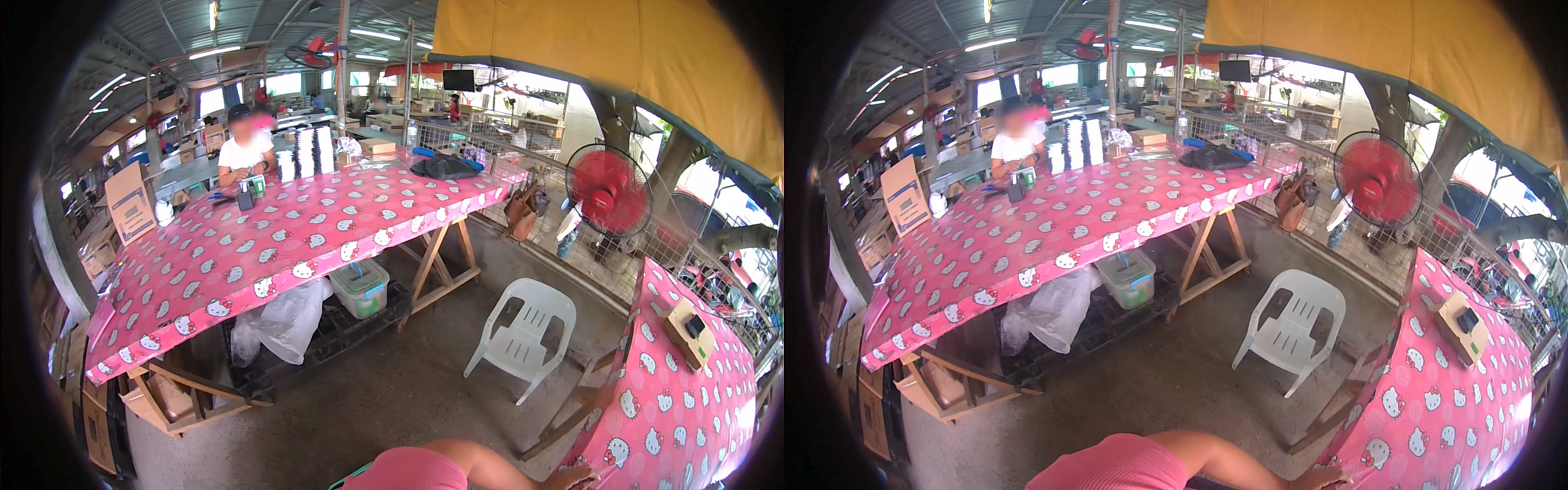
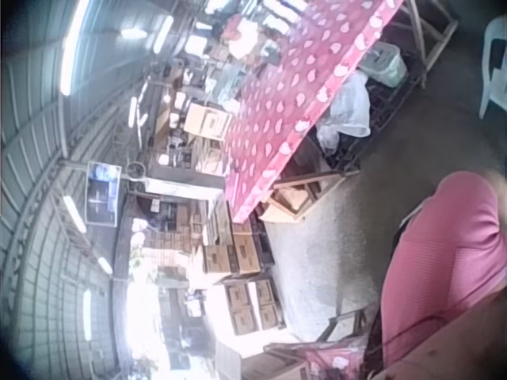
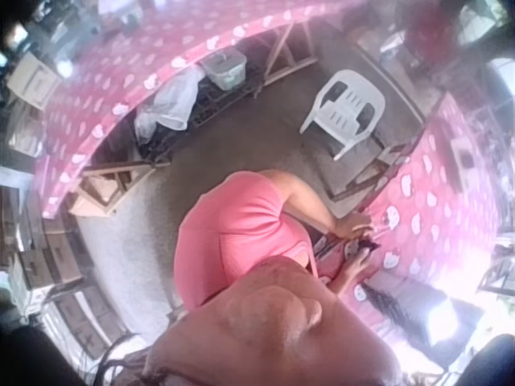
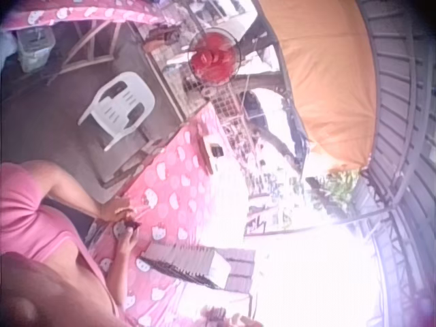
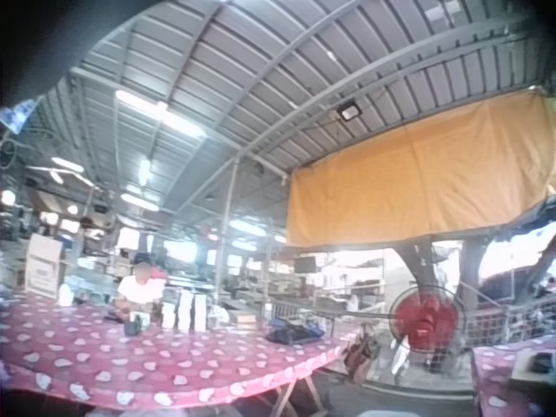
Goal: The person assembles small green booklets by hand using a stapler and shears. The person staples the spine of individual booklets, trims excess material with shears, and stacks the completed booklets into a pile on the table.
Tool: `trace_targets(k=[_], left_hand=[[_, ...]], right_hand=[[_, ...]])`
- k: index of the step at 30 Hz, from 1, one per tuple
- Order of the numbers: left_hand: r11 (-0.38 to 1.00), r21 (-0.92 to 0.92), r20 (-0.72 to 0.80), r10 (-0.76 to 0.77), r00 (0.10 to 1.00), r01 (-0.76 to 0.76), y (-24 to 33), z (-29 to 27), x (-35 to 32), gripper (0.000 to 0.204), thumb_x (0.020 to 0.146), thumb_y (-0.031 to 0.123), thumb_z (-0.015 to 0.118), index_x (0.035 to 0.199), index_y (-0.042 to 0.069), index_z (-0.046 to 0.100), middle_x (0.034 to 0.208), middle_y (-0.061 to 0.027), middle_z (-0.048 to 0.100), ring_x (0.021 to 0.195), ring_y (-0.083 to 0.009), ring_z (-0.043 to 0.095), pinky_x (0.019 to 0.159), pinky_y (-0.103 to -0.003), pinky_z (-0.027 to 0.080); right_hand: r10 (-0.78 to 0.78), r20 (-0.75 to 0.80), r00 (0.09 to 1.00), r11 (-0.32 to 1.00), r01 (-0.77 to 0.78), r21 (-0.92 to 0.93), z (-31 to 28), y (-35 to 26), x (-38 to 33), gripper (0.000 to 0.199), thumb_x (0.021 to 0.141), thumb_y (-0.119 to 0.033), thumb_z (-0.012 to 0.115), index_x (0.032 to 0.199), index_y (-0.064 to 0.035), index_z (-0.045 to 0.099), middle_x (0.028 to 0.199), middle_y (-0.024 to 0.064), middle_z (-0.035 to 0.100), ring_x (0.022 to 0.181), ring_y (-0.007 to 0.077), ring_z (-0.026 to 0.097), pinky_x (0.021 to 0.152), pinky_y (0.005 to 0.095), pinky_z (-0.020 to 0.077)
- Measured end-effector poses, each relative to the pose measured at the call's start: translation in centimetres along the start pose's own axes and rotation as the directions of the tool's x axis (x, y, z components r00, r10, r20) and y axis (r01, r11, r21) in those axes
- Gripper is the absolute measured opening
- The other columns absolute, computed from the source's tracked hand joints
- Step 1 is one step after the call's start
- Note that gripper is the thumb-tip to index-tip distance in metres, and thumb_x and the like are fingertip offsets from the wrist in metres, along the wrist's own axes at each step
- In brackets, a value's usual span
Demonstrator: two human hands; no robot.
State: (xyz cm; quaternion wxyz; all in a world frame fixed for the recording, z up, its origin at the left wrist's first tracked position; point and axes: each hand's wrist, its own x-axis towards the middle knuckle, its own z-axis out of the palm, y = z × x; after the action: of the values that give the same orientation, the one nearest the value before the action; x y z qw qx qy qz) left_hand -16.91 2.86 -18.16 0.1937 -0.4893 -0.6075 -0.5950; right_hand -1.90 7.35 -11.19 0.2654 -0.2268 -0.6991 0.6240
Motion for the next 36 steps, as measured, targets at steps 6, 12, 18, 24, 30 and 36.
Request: trace_targets(k=[6,12,18,24,30,36], left_hand=[[0.998,-0.043,0.126,-0.030,0.992,0.036,-1.1,0.1,0.6,0.024,0.088,0.019,0.059,0.110,0.009,0.059,0.103,-0.0115,0.059,0.096,-0.0291,0.058,0.079,-0.042,0.046],[0.860,-0.298,0.293,-0.331,0.897,0.415,2.3,-1.4,2.2,0.023,0.095,0.009,0.056,0.118,0.005,0.057,0.106,-0.0147,0.063,0.102,-0.0188,0.063,0.079,-0.032,0.050],[-0.073,-0.559,0.750,-0.468,0.467,0.826,4.1,-0.5,9.1,0.016,0.094,0.004,0.056,0.110,0.007,0.059,0.094,-0.0085,0.064,0.079,-0.0155,0.065,0.070,-0.029,0.058],[-0.080,-0.404,0.896,-0.235,0.376,0.911,12.6,1.2,14.2,0.031,0.085,0.004,0.069,0.113,0.008,0.056,0.096,-0.0035,0.062,0.078,-0.0109,0.062,0.066,-0.026,0.057],[0.457,-0.445,0.854,-0.043,0.519,0.770,17.3,2.7,14.8,0.041,0.078,0.007,0.077,0.111,0.006,0.054,0.093,-0.0015,0.061,0.076,-0.0069,0.057,0.057,-0.019,0.050],[0.754,-0.414,0.790,0.019,0.613,0.510,18.4,3.1,15.3,0.037,0.076,0.007,0.076,0.108,0.004,0.057,0.089,-0.0023,0.062,0.076,-0.0086,0.057,0.069,-0.024,0.048]], right_hand=[[-0.256,0.112,0.960,0.947,0.272,-0.169,1.7,-3.2,1.6,0.047,0.097,-0.034,0.053,0.118,0.0079,0.056,0.113,0.0151,0.062,0.103,0.0248,0.058,0.089,0.0363,0.0464],[-0.333,0.028,0.943,0.760,0.286,-0.583,-0.6,-6.4,-2.7,0.074,0.082,-0.067,0.055,0.107,0.0023,0.057,0.089,0.0137,0.061,0.082,0.0274,0.060,0.068,0.0379,0.0453],[-0.108,-0.411,0.905,0.788,-0.173,-0.590,-4.2,-11.7,-9.1,0.046,0.078,-0.032,0.074,0.103,0.0038,0.059,0.084,0.0193,0.059,0.077,0.0357,0.060,0.068,0.0420,0.0470],[-0.228,-0.641,0.733,0.554,-0.443,-0.704,-8.7,-14.6,-11.2,0.057,0.082,-0.049,0.067,0.106,0.0019,0.059,0.099,0.0198,0.061,0.094,0.0356,0.059,0.083,0.0435,0.0450],[-0.325,-0.555,0.765,0.239,-0.501,-0.831,-9.7,-16.5,-10.0,0.070,0.081,-0.063,0.059,0.107,0.0017,0.059,0.099,0.0185,0.061,0.100,0.0331,0.058,0.093,0.0490,0.0377],[-0.305,-0.514,0.802,0.152,-0.492,-0.857,-9.7,-17.0,-9.1,0.066,0.078,-0.058,0.067,0.107,0.0008,0.059,0.098,0.0157,0.061,0.099,0.0318,0.056,0.091,0.0434,0.0377]])
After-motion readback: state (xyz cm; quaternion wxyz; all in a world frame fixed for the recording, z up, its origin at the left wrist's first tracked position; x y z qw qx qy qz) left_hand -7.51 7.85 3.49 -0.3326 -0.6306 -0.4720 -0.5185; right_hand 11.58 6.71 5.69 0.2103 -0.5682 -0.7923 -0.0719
